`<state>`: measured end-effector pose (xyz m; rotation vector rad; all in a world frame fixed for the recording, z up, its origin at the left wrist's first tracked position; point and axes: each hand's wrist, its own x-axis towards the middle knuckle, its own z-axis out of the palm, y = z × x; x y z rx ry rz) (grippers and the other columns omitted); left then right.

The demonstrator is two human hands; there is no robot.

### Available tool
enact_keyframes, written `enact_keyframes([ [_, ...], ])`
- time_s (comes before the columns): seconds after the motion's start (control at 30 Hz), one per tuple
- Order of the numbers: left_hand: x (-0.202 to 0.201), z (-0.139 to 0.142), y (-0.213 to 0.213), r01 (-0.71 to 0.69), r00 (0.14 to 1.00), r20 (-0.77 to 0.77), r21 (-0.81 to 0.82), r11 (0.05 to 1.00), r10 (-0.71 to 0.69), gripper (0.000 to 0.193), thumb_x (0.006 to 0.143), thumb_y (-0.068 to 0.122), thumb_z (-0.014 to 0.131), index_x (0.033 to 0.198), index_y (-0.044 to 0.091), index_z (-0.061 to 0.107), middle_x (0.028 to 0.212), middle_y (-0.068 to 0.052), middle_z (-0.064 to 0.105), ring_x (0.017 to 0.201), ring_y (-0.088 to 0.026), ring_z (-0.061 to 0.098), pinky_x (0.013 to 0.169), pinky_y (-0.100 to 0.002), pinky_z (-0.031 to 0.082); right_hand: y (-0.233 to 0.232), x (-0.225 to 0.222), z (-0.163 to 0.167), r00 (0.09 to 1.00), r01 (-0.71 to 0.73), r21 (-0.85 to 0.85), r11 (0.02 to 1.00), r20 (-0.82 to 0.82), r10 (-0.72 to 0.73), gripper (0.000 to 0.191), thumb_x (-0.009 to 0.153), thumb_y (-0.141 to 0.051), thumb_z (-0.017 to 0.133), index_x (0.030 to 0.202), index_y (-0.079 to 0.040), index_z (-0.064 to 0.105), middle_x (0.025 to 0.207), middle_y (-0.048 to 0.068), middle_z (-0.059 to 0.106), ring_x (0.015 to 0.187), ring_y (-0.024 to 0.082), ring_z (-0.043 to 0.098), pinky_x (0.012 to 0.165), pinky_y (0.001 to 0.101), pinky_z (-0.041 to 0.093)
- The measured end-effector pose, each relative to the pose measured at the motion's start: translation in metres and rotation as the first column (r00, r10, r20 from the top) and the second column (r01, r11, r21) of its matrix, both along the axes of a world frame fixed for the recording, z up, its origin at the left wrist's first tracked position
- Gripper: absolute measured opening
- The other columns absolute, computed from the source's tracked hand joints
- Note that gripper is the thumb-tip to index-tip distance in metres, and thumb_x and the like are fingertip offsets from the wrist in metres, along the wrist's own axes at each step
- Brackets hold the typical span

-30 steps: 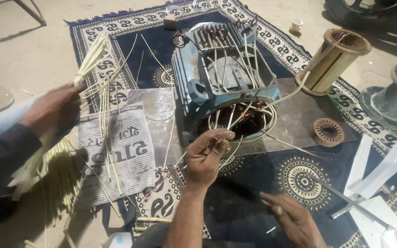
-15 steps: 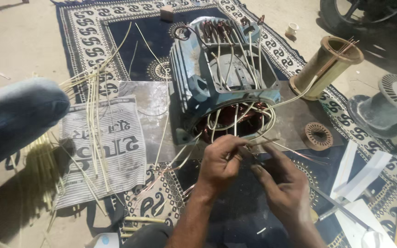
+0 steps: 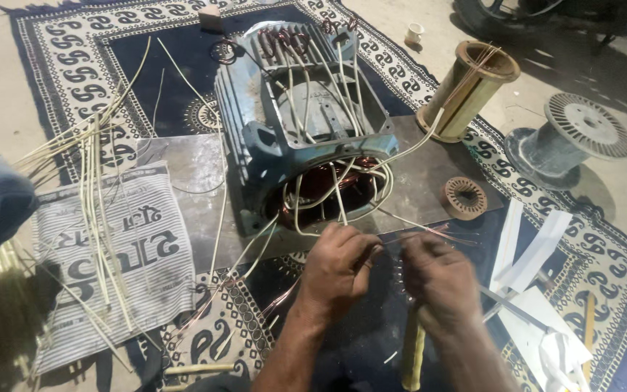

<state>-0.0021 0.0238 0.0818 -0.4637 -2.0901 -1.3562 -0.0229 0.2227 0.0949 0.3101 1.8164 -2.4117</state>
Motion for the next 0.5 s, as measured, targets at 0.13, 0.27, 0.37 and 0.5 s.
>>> enact_keyframes([
  [0.13, 0.0, -0.004, -0.002, -0.096, 0.995, 0.035, 0.018, 0.995, 0.095, 0.007, 0.088, 0.009, 0.074, 0.095, 0.006, 0.072, 0.089, -0.008, 0.071, 0.081, -0.028, 0.063, 0.074, -0.038, 0.052, 0.045, -0.012, 0.028, 0.918, 0.384, -0.194, 0.903, -0.027, -0.396, 0.012, 0.105, -0.018, 0.053, 0.105, -0.009, 0.06, 0.078, -0.001, 0.056, 0.06, 0.006, 0.048, 0.053, 0.0208, 0.036],
  [0.27, -0.001, -0.008, 0.003, -0.096, 0.995, -0.009, -0.007, 0.995, 0.096, 0.008, 0.089, 0.011, 0.074, 0.096, 0.006, 0.072, 0.088, -0.01, 0.07, 0.082, -0.029, 0.064, 0.075, -0.04, 0.052, 0.041, 0.013, 0.011, 0.98, 0.173, -0.071, 0.982, -0.086, -0.179, 0.029, 0.103, -0.015, 0.055, 0.13, -0.01, 0.062, 0.079, -0.004, 0.058, 0.056, 0.004, 0.044, 0.047, 0.0184, 0.032],
  [0.37, -0.001, -0.009, 0.009, -0.104, 0.995, -0.005, -0.037, 0.994, 0.104, 0.009, 0.089, 0.01, 0.073, 0.097, 0.005, 0.072, 0.089, -0.011, 0.07, 0.083, -0.032, 0.064, 0.076, -0.042, 0.053, 0.009, 0.033, -0.025, 0.998, 0.064, 0.27, 0.961, 0.0, -0.066, 0.042, 0.096, -0.01, 0.065, 0.138, -0.008, 0.064, 0.078, 0.002, 0.063, 0.056, 0.008, 0.046, 0.047, 0.0231, 0.035],
  [0.5, -0.001, -0.009, 0.011, -0.096, 0.995, 0.012, -0.071, 0.993, 0.097, 0.014, 0.085, 0.007, 0.071, 0.098, 0.004, 0.072, 0.09, -0.011, 0.07, 0.082, -0.032, 0.064, 0.074, -0.041, 0.053, -0.039, 0.024, -0.047, 0.972, -0.001, 0.201, 0.98, -0.229, 0.048, 0.025, 0.094, -0.01, 0.067, 0.115, 0.003, 0.07, 0.097, 0.004, 0.075, 0.085, 0.008, 0.068, 0.077, 0.0211, 0.055],
])
